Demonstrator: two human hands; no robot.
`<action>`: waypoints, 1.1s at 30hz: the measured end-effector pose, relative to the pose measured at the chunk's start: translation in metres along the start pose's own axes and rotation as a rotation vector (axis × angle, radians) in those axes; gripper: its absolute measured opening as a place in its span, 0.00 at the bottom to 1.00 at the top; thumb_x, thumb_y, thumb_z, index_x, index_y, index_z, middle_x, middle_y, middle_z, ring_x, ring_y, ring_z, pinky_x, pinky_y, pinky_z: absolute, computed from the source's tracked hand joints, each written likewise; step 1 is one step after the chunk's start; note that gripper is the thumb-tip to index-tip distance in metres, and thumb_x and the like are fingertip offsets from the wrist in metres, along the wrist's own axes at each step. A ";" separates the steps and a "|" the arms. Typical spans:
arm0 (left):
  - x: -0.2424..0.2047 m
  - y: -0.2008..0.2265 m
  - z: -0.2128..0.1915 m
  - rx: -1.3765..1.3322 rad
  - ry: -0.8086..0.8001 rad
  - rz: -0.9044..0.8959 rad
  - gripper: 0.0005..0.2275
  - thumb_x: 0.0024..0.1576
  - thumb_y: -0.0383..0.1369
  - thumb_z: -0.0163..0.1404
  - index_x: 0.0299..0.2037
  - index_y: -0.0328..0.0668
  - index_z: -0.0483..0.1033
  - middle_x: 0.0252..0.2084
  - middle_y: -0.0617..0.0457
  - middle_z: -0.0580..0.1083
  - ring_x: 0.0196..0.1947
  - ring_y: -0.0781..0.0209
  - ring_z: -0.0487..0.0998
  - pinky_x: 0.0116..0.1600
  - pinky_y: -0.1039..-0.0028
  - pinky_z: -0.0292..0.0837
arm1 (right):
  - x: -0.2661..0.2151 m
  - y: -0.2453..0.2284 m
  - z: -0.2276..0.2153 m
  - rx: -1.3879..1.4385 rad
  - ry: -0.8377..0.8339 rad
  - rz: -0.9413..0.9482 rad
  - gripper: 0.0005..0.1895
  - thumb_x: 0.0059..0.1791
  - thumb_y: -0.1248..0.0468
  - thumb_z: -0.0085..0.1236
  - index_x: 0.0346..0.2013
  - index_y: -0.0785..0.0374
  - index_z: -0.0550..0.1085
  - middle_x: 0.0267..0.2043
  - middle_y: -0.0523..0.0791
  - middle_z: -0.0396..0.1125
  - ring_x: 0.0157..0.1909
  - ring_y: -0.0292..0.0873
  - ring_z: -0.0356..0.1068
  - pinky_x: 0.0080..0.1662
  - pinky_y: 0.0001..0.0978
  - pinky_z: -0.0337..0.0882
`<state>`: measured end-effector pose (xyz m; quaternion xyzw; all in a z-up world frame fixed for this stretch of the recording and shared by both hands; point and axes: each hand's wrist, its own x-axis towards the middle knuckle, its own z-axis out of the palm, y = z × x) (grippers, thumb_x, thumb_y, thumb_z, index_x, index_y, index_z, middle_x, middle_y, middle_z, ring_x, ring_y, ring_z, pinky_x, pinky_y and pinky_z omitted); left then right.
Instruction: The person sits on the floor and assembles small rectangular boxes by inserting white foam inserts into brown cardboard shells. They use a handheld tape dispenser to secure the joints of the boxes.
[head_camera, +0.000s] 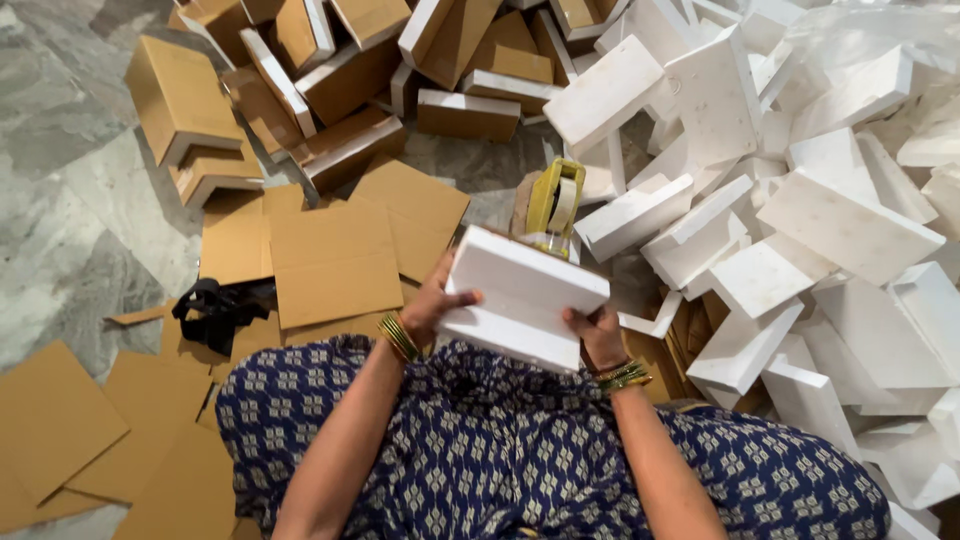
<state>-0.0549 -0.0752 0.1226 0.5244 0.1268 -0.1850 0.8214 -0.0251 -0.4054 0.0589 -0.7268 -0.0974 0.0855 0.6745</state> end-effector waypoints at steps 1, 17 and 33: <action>0.003 -0.004 -0.002 0.080 0.011 -0.037 0.41 0.36 0.30 0.65 0.63 0.61 0.59 0.53 0.48 0.75 0.46 0.51 0.80 0.45 0.60 0.82 | 0.003 0.006 -0.007 0.049 -0.036 0.056 0.26 0.47 0.54 0.72 0.50 0.70 0.75 0.41 0.47 0.74 0.41 0.44 0.72 0.45 0.35 0.74; 0.092 -0.104 -0.002 0.485 0.157 0.333 0.31 0.34 0.25 0.70 0.50 0.36 0.69 0.47 0.48 0.75 0.46 0.58 0.78 0.48 0.62 0.80 | 0.029 0.075 -0.029 0.024 0.098 0.358 0.28 0.35 0.76 0.72 0.48 0.64 0.74 0.48 0.46 0.74 0.48 0.42 0.75 0.53 0.38 0.79; 0.118 -0.131 -0.020 -0.138 0.034 0.121 0.22 0.43 0.15 0.59 0.50 0.35 0.72 0.44 0.47 0.78 0.40 0.53 0.82 0.40 0.60 0.82 | 0.020 0.111 -0.021 0.087 0.078 0.368 0.23 0.38 0.69 0.76 0.46 0.65 0.77 0.44 0.44 0.75 0.46 0.40 0.73 0.51 0.35 0.76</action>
